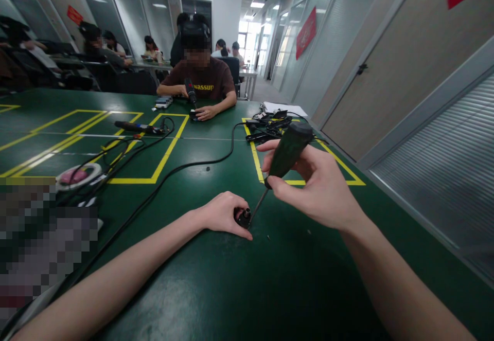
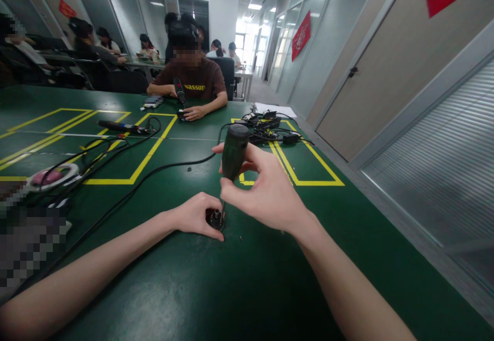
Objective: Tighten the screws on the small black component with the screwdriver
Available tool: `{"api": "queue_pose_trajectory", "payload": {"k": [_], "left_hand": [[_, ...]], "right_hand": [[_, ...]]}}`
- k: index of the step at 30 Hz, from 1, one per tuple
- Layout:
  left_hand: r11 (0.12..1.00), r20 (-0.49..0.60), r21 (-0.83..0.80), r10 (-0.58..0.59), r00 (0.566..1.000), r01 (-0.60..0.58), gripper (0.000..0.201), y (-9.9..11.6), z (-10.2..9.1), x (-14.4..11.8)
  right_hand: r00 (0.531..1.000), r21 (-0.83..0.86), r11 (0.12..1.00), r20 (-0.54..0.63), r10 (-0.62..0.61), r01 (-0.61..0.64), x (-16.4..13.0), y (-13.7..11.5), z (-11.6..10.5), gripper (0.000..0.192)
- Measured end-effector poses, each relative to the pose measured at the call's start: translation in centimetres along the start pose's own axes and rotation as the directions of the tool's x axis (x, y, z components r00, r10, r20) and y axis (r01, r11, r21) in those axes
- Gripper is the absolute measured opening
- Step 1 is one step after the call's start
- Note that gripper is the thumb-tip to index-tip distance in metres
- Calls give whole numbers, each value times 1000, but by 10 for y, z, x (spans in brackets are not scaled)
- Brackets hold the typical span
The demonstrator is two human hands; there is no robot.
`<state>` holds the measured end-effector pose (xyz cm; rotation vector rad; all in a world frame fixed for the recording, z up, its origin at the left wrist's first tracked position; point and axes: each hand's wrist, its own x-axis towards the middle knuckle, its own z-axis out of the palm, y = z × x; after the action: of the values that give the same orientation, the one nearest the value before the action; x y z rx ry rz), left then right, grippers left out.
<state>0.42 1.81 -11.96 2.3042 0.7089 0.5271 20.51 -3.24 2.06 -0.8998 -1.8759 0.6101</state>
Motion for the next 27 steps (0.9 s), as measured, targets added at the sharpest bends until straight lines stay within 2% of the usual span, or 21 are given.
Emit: {"api": "queue_pose_trajectory", "payload": {"k": [2, 4, 9, 11, 18, 27], "left_hand": [[1000, 6, -20, -13, 1000, 13, 44, 1, 0, 0], [999, 12, -28, -25, 1000, 26, 43, 2, 0, 0], [998, 25, -4, -55, 998, 56, 45, 5, 0, 0], [998, 26, 11, -61, 998, 61, 46, 6, 1, 0], [998, 8, 51, -45, 999, 44, 48, 6, 3, 0], [997, 3, 59, -40, 999, 40, 48, 5, 4, 0]], "right_hand": [[1000, -15, 1000, -5, -6, 5, 1, -1, 0, 19], [1000, -46, 999, -12, -2, 2, 1, -2, -1, 13], [1000, -77, 997, 1, 26, -26, 1, -5, -1, 12], [1000, -68, 997, 1, 29, -29, 1, -5, 0, 19], [995, -67, 994, -55, 83, -87, 0, -2, 2, 22], [990, -1, 990, -27, 139, -139, 0, -7, 2, 16]]}}
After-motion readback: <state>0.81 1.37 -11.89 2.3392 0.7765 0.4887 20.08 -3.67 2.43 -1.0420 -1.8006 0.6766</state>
